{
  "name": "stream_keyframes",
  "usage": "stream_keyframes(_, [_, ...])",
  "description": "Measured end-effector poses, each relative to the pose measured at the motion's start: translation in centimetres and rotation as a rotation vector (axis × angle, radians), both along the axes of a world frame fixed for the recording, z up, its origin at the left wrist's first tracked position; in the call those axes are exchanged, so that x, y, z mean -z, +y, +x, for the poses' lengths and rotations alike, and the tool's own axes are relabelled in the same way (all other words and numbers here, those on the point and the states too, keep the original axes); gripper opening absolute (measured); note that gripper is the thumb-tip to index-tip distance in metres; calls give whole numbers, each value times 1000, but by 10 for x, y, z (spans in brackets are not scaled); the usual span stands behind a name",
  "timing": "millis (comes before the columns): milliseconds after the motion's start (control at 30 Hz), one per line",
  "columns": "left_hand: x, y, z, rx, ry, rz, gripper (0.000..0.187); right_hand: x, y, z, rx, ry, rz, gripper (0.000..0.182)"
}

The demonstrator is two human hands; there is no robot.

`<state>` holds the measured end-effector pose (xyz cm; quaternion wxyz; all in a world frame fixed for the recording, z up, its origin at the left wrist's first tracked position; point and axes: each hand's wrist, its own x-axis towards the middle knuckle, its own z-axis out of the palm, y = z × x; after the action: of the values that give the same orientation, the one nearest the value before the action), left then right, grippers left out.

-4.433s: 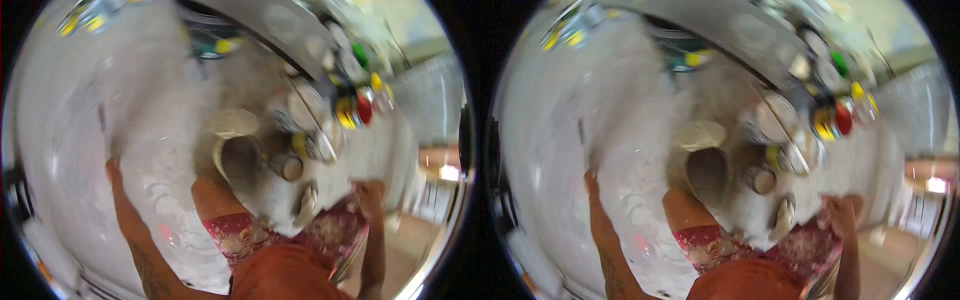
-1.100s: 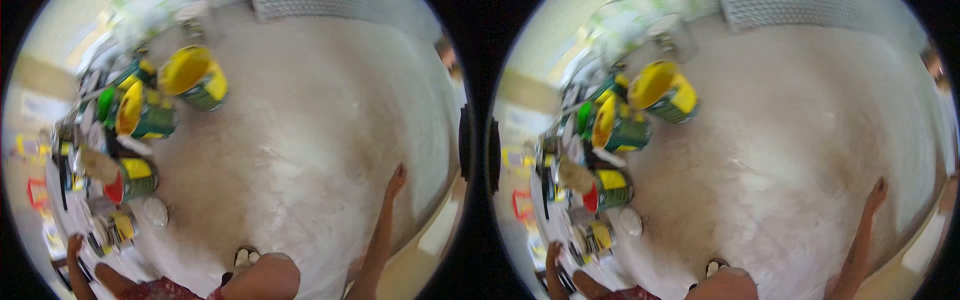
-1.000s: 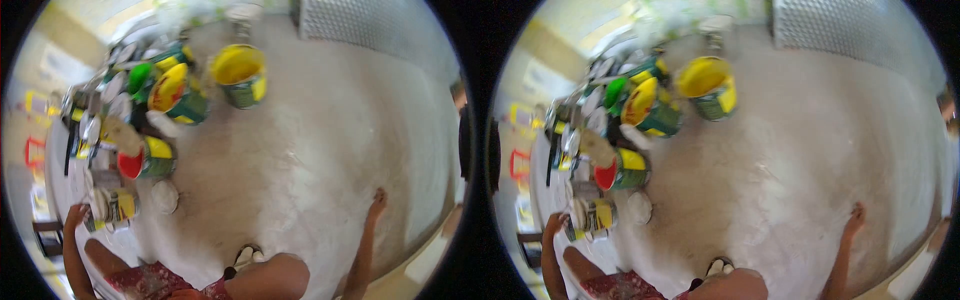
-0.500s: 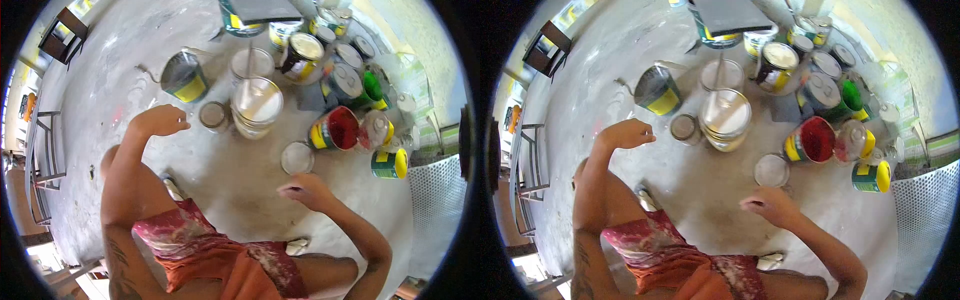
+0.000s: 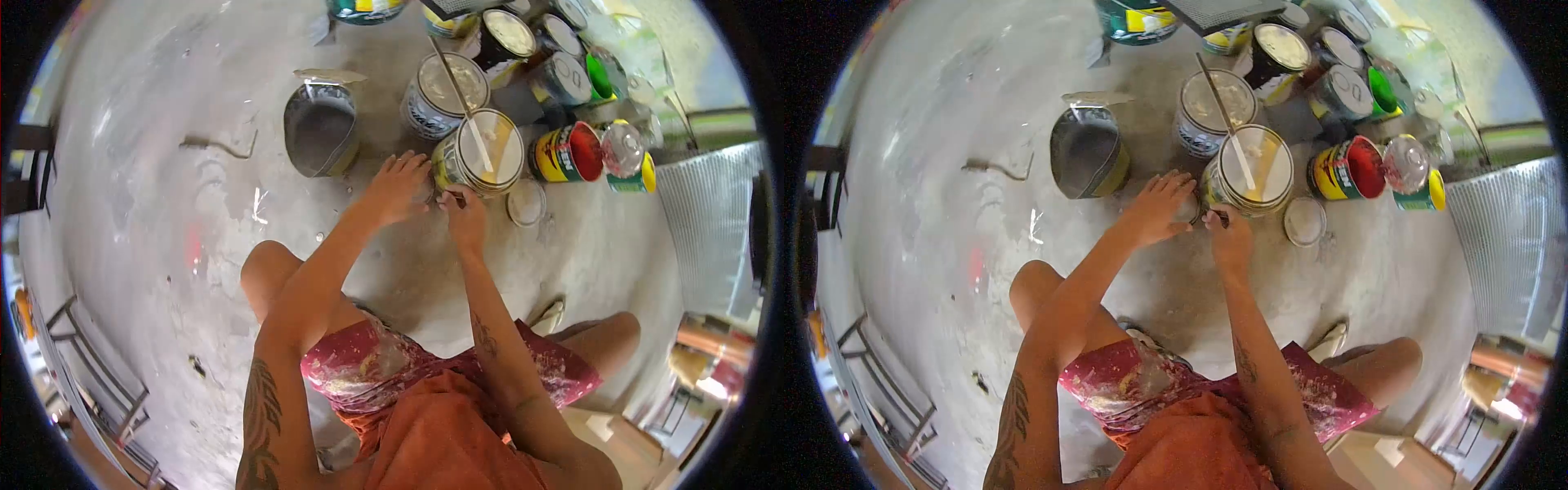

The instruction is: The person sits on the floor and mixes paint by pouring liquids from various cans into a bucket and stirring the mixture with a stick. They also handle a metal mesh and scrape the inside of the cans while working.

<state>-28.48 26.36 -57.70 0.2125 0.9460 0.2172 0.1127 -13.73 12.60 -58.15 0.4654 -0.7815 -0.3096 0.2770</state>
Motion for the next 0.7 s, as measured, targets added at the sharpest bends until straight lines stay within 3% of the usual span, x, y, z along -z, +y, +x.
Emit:
stream_keyframes(67, [10,0,6,80,60,7,81,1,5,-3,28,-44,-99,18])
stream_keyframes(133, [16,5,10,114,81,-20,82,5,9,-5,-56,-396,-249,16])
stream_keyframes(367, [16,8,11,173,95,-51,81,8,14,-9,11,-237,-167,12])
stream_keyframes(467, [22,7,8,163,14,-61,82,13,14,-7,-8,-305,-179,13])
stream_keyframes(533, [24,7,6,157,-5,-97,81,14,21,-1,-109,-489,-93,15])
stream_keyframes(567, [25,7,5,146,-22,-130,81,17,21,2,-113,-486,-93,15])
stream_keyframes(633, [24,4,3,129,-53,-133,81,20,17,5,-26,-21,-177,16])
stream_keyframes(700, [23,4,5,104,-87,-131,80,17,17,2,-18,-47,-164,16])
